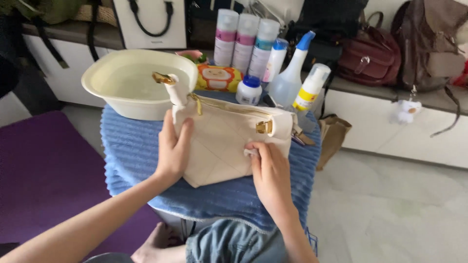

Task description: Cleaning a white quilted leather handbag using a spray cleaner and a cloth

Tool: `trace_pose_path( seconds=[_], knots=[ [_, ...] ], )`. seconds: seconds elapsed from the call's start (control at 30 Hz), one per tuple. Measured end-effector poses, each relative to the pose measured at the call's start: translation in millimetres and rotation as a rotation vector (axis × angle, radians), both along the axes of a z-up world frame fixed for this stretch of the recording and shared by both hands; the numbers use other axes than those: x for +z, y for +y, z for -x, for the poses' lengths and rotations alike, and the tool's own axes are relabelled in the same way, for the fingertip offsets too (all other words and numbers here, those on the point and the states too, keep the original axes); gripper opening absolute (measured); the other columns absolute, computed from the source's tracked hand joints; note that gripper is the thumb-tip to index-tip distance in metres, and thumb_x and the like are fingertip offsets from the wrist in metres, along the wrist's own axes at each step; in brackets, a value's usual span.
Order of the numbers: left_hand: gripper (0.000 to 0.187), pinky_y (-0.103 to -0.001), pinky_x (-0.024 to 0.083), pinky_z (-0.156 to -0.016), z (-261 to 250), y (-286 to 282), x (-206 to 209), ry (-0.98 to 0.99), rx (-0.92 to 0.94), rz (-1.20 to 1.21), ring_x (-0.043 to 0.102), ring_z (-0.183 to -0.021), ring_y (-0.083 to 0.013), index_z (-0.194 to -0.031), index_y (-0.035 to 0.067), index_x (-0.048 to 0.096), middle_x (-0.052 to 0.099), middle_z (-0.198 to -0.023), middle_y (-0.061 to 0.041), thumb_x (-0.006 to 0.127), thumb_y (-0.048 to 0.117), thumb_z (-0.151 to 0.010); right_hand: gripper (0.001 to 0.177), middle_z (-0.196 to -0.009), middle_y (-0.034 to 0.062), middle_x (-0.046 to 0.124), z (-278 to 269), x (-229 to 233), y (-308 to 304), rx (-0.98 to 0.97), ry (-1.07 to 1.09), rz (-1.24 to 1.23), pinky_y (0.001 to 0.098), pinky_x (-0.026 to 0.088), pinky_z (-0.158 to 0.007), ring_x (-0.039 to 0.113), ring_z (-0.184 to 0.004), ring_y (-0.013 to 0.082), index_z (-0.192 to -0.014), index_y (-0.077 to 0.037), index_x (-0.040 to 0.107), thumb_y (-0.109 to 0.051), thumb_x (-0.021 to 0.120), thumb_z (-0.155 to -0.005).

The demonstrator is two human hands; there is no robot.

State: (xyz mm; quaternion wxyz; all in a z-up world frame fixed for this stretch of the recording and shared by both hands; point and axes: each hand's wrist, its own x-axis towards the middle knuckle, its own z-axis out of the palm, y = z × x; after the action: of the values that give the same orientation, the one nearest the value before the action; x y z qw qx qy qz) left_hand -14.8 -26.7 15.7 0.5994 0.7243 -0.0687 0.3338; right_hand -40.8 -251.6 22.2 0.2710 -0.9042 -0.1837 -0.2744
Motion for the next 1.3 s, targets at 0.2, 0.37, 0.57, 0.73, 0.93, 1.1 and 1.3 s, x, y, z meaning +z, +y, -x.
trace_pose_path(
  seconds=[0.2, 0.37, 0.57, 0.73, 0.93, 1.1, 1.3],
  knots=[
    [0.015, -0.042, 0.057, -0.070, -1, 0, -3, -0.034, -0.010, -0.006, 0.061, -0.078, -0.0145, -0.116, 0.012, 0.053, 0.069, -0.082, -0.013, 0.053, 0.025, -0.108, 0.016, -0.093, 0.0013, 0.064, 6, 0, 4, 0.000, -0.038, 0.001, 0.0387, 0.052, -0.079, 0.068, -0.090, 0.0248, -0.112, -0.021, 0.062, -0.013, 0.053, -0.101],
    [0.014, -0.037, 0.059, -0.064, -7, -1, -1, -0.050, -0.024, -0.013, 0.068, -0.069, -0.0153, -0.113, 0.014, 0.053, 0.071, -0.078, -0.009, 0.049, 0.027, -0.110, 0.016, -0.095, 0.0011, 0.064, 2, 2, 1, 0.022, -0.056, -0.021, 0.0382, 0.052, -0.081, 0.069, -0.092, 0.0243, -0.114, -0.021, 0.060, -0.014, 0.053, -0.102],
    [0.014, -0.037, 0.056, -0.061, 1, -4, 4, -0.066, -0.057, -0.028, 0.068, -0.072, -0.0176, -0.113, 0.010, 0.053, 0.070, -0.079, -0.012, 0.056, 0.022, -0.107, 0.016, -0.094, 0.0047, 0.066, 5, 1, -3, 0.011, -0.023, -0.090, 0.0401, 0.052, -0.079, 0.069, -0.089, 0.0270, -0.118, -0.016, 0.061, -0.020, 0.060, -0.101],
    [0.032, -0.039, 0.058, -0.067, 6, -1, 11, 0.031, -0.103, 0.051, 0.070, -0.083, -0.0197, -0.118, 0.008, 0.055, 0.074, -0.089, -0.016, 0.075, 0.018, -0.095, 0.024, -0.089, 0.0099, 0.068, 1, 0, -2, -0.006, 0.034, -0.319, 0.0372, 0.055, -0.076, 0.070, -0.082, 0.0262, -0.120, -0.009, 0.063, -0.019, 0.065, -0.099],
    [0.070, -0.041, 0.068, -0.077, 28, 3, 35, 0.193, -0.110, 0.048, 0.075, -0.102, -0.0365, -0.144, 0.008, 0.025, 0.055, -0.140, -0.025, 0.067, 0.007, -0.088, 0.019, -0.115, 0.0064, 0.060, -18, -14, -34, -0.091, -0.121, -0.681, 0.0261, 0.046, -0.082, 0.056, -0.094, 0.0143, -0.119, -0.002, 0.056, -0.007, 0.051, -0.102],
    [0.065, -0.048, 0.049, -0.097, 65, -30, 21, -0.215, 0.356, -0.444, 0.049, -0.117, -0.0373, -0.125, 0.001, 0.050, 0.045, -0.130, -0.020, 0.076, 0.003, -0.065, 0.037, -0.144, 0.0116, 0.054, -51, -16, -68, 0.095, 0.050, -0.671, 0.0329, 0.040, -0.109, 0.052, -0.131, 0.0238, -0.136, -0.001, 0.055, -0.011, 0.049, -0.101],
    [0.095, -0.055, 0.015, -0.124, 23, -91, 41, -0.141, 0.189, -0.951, 0.019, -0.154, -0.0481, -0.147, -0.019, 0.038, 0.028, -0.161, -0.036, 0.057, 0.057, -0.094, 0.030, -0.146, 0.0090, 0.052, -61, -20, -63, 0.341, 0.281, -0.981, 0.0313, 0.030, -0.112, 0.045, -0.134, 0.0209, -0.118, 0.000, 0.059, -0.018, 0.043, -0.101]
  ],
)
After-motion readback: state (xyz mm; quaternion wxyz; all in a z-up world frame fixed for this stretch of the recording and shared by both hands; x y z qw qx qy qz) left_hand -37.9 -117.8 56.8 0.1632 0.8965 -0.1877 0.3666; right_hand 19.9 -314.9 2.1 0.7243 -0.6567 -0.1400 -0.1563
